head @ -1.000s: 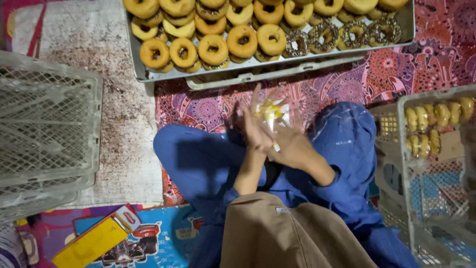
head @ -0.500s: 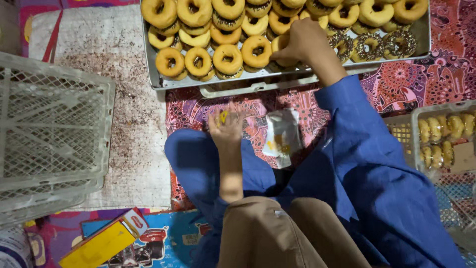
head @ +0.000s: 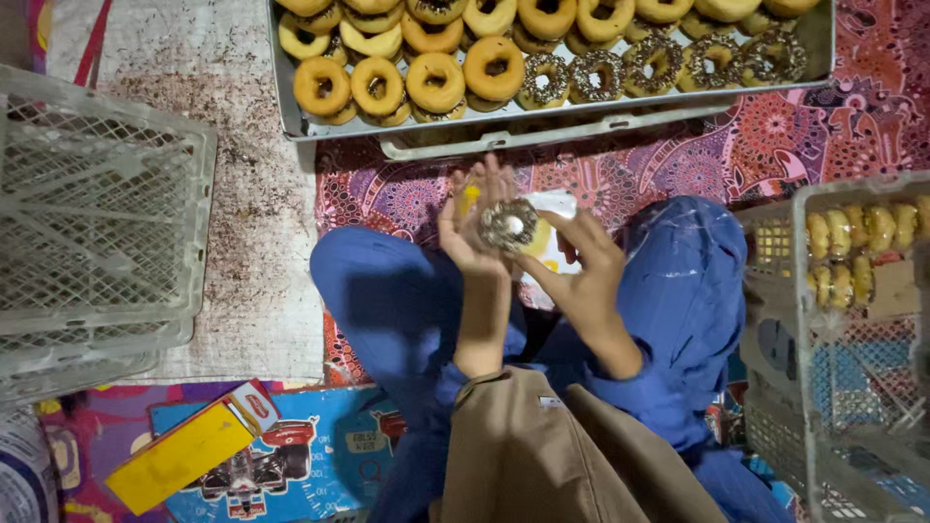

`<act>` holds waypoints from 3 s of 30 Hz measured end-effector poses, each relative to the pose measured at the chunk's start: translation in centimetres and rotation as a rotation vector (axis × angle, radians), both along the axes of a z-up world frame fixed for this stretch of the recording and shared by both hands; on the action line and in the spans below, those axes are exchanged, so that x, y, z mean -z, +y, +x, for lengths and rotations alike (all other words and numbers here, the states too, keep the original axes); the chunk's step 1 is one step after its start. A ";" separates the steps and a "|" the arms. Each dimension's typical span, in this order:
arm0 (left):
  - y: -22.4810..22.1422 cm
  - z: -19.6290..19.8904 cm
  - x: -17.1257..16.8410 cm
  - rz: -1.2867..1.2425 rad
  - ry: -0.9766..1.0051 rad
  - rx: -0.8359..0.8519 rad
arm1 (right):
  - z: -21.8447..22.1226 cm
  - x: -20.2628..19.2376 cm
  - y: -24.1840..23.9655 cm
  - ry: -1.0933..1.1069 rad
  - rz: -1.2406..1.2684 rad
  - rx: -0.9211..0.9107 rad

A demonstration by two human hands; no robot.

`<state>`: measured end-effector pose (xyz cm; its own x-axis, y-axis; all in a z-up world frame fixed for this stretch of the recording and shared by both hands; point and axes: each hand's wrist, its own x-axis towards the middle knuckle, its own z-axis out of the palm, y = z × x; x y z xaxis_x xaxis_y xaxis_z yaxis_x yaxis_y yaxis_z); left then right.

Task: The person sits on the floor and repeatedly picks donuts from a tray, places them into small plastic bags, and sets the filled bags into a nearby crate. The process continues with donuts of different toppings being handled one at a time.

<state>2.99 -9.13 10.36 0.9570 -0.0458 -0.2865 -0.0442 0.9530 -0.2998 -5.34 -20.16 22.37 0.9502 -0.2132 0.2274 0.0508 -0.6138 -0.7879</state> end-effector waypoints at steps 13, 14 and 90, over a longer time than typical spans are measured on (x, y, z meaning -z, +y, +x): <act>-0.6 -1.6 -2.1 0.501 -0.281 0.080 | 1.4 -1.6 0.7 -0.243 0.352 -0.207; -0.8 -2.5 -1.4 0.525 -0.310 0.119 | 1.2 -1.9 0.7 -0.280 0.384 -0.129; 15.7 -6.2 -6.6 1.941 0.346 -0.096 | 5.8 7.2 10.3 0.370 0.691 -0.443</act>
